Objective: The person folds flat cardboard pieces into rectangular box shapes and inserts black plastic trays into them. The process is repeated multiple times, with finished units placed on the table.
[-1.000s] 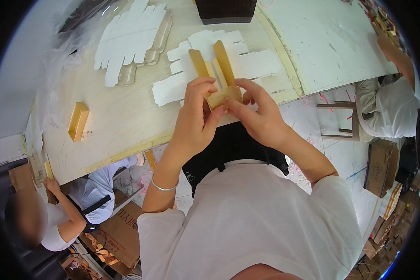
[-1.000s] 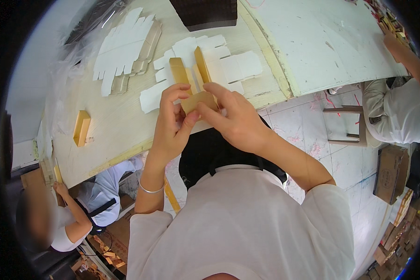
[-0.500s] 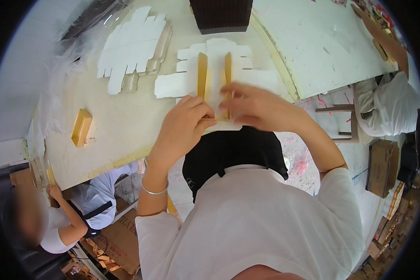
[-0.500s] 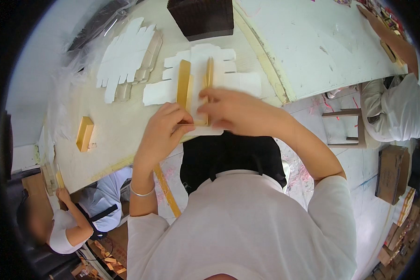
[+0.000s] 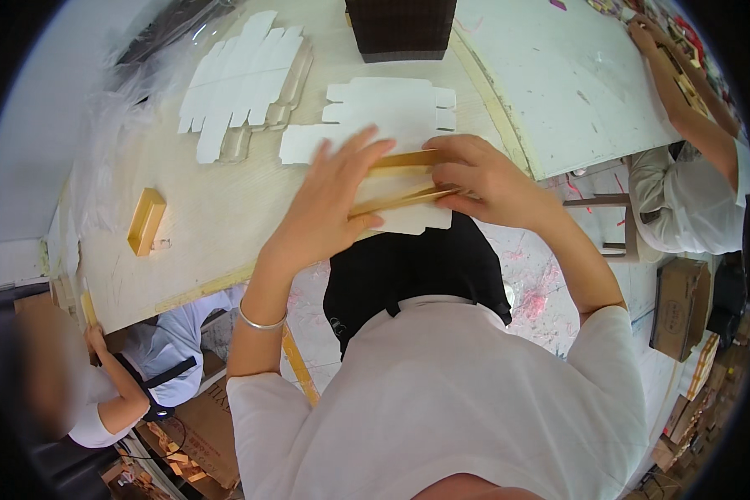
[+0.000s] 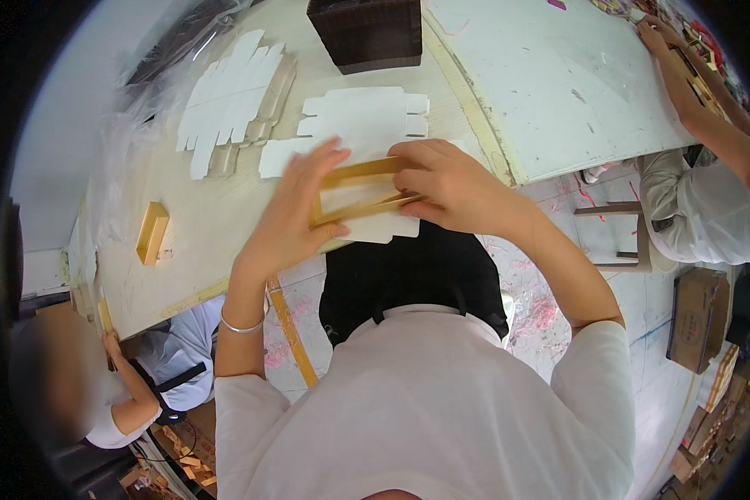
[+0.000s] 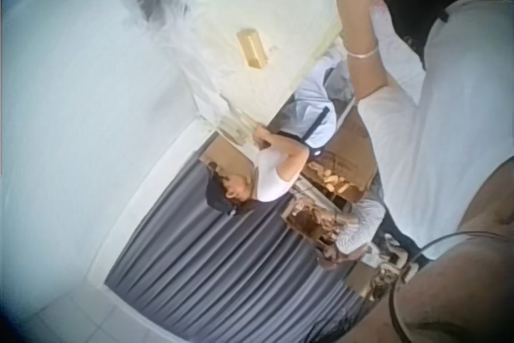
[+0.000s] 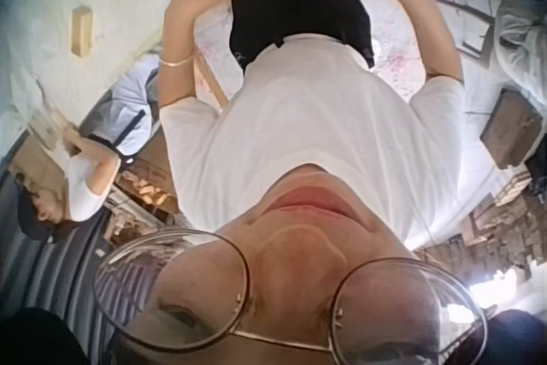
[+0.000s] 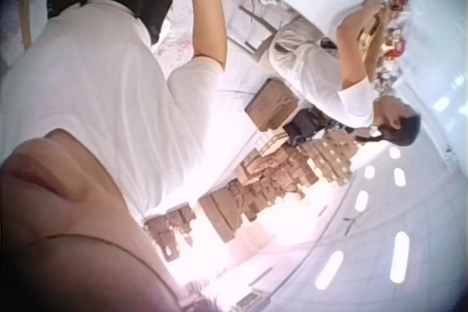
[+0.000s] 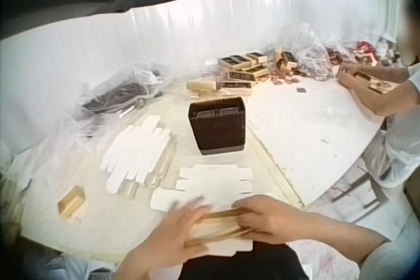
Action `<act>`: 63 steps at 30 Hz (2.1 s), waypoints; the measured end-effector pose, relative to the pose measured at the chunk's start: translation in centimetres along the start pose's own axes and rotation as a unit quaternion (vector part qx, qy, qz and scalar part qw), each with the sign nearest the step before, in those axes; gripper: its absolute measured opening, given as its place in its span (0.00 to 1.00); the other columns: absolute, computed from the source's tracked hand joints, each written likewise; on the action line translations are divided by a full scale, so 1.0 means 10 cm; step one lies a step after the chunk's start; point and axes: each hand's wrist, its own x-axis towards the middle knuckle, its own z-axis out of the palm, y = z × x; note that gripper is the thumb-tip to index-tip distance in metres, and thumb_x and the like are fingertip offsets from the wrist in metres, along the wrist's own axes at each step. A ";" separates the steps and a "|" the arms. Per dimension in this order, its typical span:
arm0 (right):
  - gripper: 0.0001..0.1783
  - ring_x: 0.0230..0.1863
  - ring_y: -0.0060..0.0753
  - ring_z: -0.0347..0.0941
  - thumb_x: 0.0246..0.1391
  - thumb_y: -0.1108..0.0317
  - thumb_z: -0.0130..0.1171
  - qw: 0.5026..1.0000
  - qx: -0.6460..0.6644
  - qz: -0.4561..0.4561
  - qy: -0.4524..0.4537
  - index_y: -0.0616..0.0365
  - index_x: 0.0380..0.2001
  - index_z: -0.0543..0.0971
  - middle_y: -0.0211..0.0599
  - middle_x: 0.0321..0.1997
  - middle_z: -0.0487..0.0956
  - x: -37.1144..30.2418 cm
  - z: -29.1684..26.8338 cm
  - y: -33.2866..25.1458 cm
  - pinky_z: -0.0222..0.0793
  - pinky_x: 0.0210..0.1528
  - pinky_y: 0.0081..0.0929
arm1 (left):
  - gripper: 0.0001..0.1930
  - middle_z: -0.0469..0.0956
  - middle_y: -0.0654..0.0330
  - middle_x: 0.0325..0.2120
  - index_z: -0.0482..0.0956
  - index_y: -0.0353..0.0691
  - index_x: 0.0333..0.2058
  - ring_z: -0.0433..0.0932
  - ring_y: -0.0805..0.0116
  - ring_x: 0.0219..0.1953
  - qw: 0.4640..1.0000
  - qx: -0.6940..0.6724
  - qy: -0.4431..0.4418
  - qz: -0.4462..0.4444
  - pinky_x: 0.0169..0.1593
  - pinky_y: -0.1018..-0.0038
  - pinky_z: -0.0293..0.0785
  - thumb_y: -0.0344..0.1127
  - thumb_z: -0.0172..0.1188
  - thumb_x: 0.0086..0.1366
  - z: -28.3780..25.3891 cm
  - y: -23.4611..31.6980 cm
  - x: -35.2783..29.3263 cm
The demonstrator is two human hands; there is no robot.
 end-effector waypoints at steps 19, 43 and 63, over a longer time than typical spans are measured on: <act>0.13 0.31 0.42 0.69 0.43 0.66 0.66 0.993 0.108 -0.016 -0.038 0.58 0.25 0.71 0.35 0.24 0.70 0.08 0.12 -0.09 0.66 0.35 0.35 | 0.14 0.75 0.60 0.35 0.78 0.40 0.31 0.72 0.64 0.32 0.989 -0.110 0.095 0.011 0.36 0.73 0.70 0.31 0.72 0.45 0.32 0.10 -0.19; 0.30 0.55 0.43 0.66 0.40 0.76 0.64 0.996 -0.043 -0.013 -0.071 0.54 0.51 0.71 0.47 0.59 0.67 -0.15 0.08 -0.53 0.64 0.52 0.38 | 0.03 0.71 0.64 0.21 0.80 0.41 0.25 0.71 0.65 0.24 0.987 -0.116 0.115 -0.007 0.28 0.71 0.68 0.29 0.64 0.51 0.40 0.10 -0.20; 0.12 0.28 0.35 0.69 0.44 0.76 0.62 0.988 -0.051 0.007 0.143 0.57 0.35 0.75 0.36 0.36 0.71 0.06 0.54 -0.46 0.68 0.31 0.25 | 0.10 0.74 0.56 0.43 0.73 0.38 0.38 0.75 0.62 0.27 0.951 -0.199 0.223 -0.083 0.31 0.71 0.73 0.34 0.62 0.60 0.48 0.22 -0.24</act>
